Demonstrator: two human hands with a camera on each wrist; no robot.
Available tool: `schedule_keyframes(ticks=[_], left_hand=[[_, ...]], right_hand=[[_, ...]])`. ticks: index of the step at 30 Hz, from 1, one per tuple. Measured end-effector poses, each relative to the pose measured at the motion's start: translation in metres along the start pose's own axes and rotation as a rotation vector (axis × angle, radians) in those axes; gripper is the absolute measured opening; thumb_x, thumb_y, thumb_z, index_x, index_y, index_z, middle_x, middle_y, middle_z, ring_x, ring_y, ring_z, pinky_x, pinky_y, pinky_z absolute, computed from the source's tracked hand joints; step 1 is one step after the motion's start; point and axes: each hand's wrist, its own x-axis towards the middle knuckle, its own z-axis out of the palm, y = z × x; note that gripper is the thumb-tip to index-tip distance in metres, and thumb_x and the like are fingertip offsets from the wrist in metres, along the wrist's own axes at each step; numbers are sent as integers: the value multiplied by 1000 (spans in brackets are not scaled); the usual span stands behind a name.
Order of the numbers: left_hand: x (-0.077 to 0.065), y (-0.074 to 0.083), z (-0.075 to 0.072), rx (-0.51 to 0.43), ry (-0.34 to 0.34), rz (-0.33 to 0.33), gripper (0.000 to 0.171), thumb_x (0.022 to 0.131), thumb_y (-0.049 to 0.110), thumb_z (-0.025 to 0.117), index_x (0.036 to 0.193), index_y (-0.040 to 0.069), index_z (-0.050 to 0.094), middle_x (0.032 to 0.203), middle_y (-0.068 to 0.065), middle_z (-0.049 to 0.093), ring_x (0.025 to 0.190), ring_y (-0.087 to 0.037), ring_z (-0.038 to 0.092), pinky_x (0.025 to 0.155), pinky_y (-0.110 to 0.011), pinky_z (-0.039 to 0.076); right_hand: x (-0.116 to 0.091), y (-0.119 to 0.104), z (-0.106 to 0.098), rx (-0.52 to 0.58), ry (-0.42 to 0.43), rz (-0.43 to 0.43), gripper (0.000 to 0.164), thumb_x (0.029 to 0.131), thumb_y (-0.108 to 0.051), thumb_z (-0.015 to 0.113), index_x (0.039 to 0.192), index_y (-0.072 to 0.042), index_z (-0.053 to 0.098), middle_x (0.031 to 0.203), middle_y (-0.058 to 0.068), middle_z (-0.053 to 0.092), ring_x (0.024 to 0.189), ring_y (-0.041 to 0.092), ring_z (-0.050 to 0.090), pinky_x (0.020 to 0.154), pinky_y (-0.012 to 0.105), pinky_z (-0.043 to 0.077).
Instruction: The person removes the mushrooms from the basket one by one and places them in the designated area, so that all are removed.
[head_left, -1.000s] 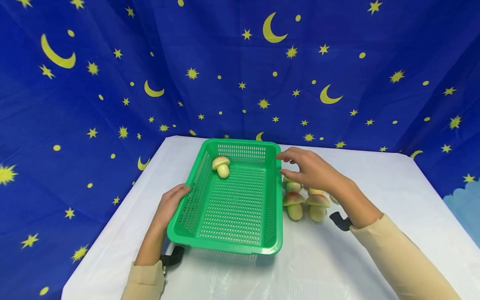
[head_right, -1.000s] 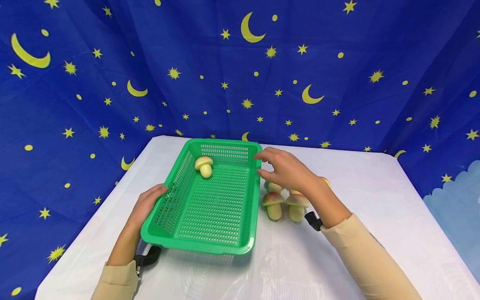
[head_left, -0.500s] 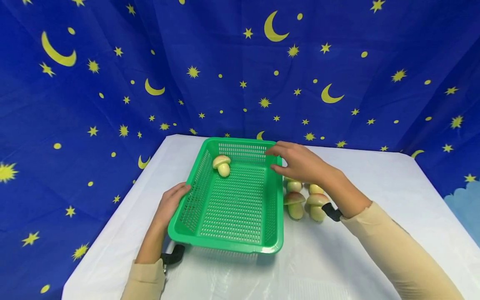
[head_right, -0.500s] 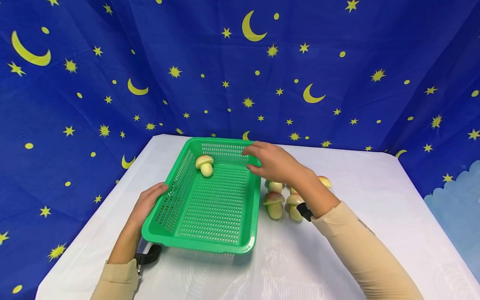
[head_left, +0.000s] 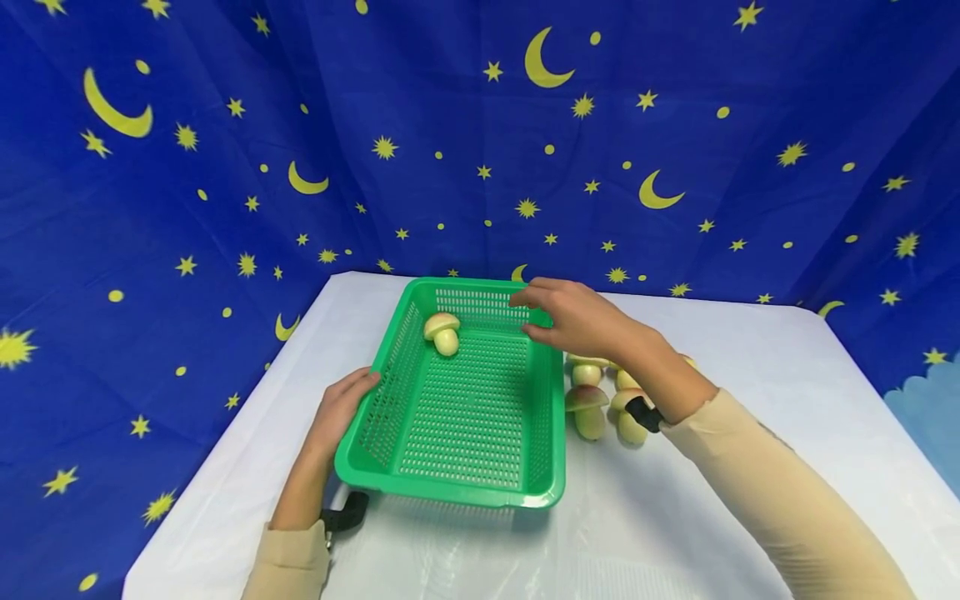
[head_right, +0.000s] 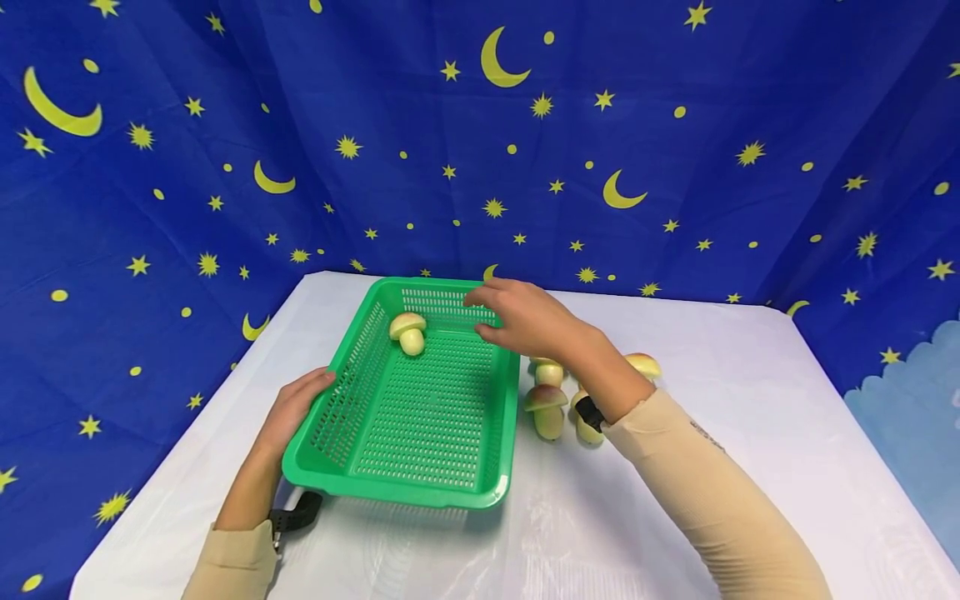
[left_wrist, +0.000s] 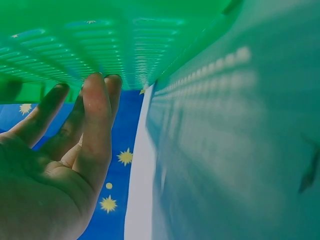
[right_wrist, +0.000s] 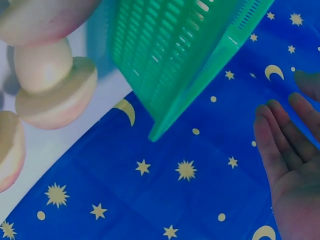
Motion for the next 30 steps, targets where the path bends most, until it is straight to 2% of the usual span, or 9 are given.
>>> schedule_keyframes(ticks=[15,23,30], left_hand=[[-1,2,1,-24,-22,-19,52,95,45,57,133,9,57,110,-21,62,80,-26,66,69,-39,56],[0,1,2,-17,-16,-3,46,97,38,55,133,9,57,107,-22,64,78,-27,67,67,-39,56],[0,0,1,-13,-4,-3,44,97,36,55,132,10,58,107,-22,64,76,-25,67,66,-38,56]], right_hand=[[30,-14,1,-6,-31,-50,35,91,-24,68,124,-11,64,115,1,62,103,17,59,88,35,48],[46,-23,4,-37,-83,-39,35,91,-24,67,125,-13,63,114,0,61,96,15,59,82,35,50],[59,-26,9,-41,-111,-49,34,91,-21,67,124,-13,64,115,2,61,102,17,58,84,34,49]])
